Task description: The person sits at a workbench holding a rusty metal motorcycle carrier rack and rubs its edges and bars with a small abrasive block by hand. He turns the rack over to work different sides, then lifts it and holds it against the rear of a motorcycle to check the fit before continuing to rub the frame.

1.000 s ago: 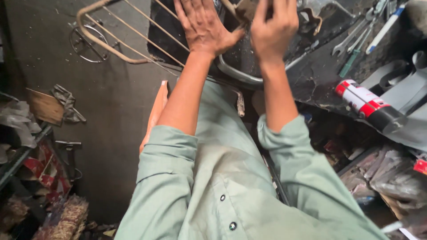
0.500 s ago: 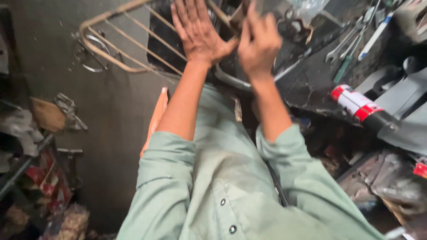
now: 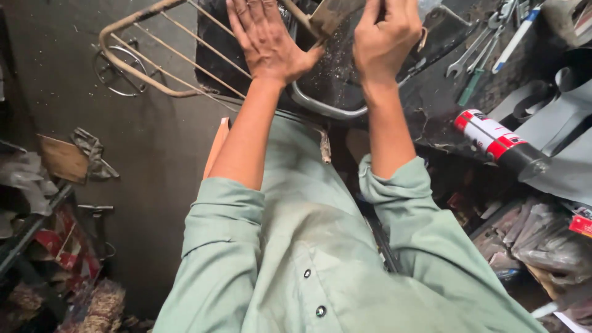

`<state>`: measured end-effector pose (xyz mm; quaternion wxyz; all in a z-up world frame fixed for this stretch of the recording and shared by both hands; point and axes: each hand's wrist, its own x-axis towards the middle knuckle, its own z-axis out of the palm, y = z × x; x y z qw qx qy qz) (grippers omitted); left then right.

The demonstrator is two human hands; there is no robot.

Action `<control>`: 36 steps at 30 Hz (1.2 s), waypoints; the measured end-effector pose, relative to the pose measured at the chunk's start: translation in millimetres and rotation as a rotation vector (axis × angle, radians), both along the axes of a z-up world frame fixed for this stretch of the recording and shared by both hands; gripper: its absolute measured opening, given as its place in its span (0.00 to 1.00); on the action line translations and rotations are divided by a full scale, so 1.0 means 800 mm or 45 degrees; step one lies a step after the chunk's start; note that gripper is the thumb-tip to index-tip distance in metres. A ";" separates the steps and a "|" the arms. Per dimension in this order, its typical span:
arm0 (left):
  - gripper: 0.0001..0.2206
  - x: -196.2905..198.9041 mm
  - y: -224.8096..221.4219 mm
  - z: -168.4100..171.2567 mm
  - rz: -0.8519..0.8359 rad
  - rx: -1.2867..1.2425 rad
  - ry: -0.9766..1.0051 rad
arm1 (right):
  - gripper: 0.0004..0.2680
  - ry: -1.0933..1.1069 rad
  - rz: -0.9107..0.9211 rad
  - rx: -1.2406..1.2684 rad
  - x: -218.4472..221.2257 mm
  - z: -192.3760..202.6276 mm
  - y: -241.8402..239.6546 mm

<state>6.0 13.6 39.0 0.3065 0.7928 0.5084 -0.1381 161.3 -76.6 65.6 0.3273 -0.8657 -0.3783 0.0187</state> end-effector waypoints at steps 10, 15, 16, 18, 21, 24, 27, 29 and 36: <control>0.64 -0.004 -0.004 -0.006 0.009 0.023 -0.030 | 0.08 -0.214 0.093 0.058 -0.023 -0.002 -0.006; 0.65 -0.006 -0.010 -0.025 0.064 0.204 -0.216 | 0.14 -0.012 0.302 -0.010 -0.050 0.001 -0.025; 0.65 -0.006 -0.008 -0.023 0.060 0.200 -0.210 | 0.14 -0.005 0.298 -0.013 -0.035 -0.001 -0.015; 0.64 -0.004 -0.007 -0.018 0.016 0.131 -0.094 | 0.04 -0.175 0.133 -0.020 -0.002 -0.005 0.003; 0.63 -0.006 -0.010 -0.027 0.046 0.197 -0.180 | 0.13 -0.060 0.276 0.061 -0.055 0.002 -0.013; 0.65 -0.002 -0.010 -0.030 0.074 0.246 -0.229 | 0.11 0.043 0.297 0.092 -0.067 0.006 -0.021; 0.61 -0.008 -0.013 -0.043 0.056 0.259 -0.198 | 0.10 0.196 0.297 0.062 -0.059 0.012 -0.015; 0.62 0.002 0.001 -0.024 0.041 0.202 -0.140 | 0.09 0.110 0.235 0.117 -0.039 0.003 -0.008; 0.65 -0.015 -0.022 -0.049 0.090 0.419 -0.366 | 0.09 0.077 0.218 0.180 -0.063 0.001 -0.026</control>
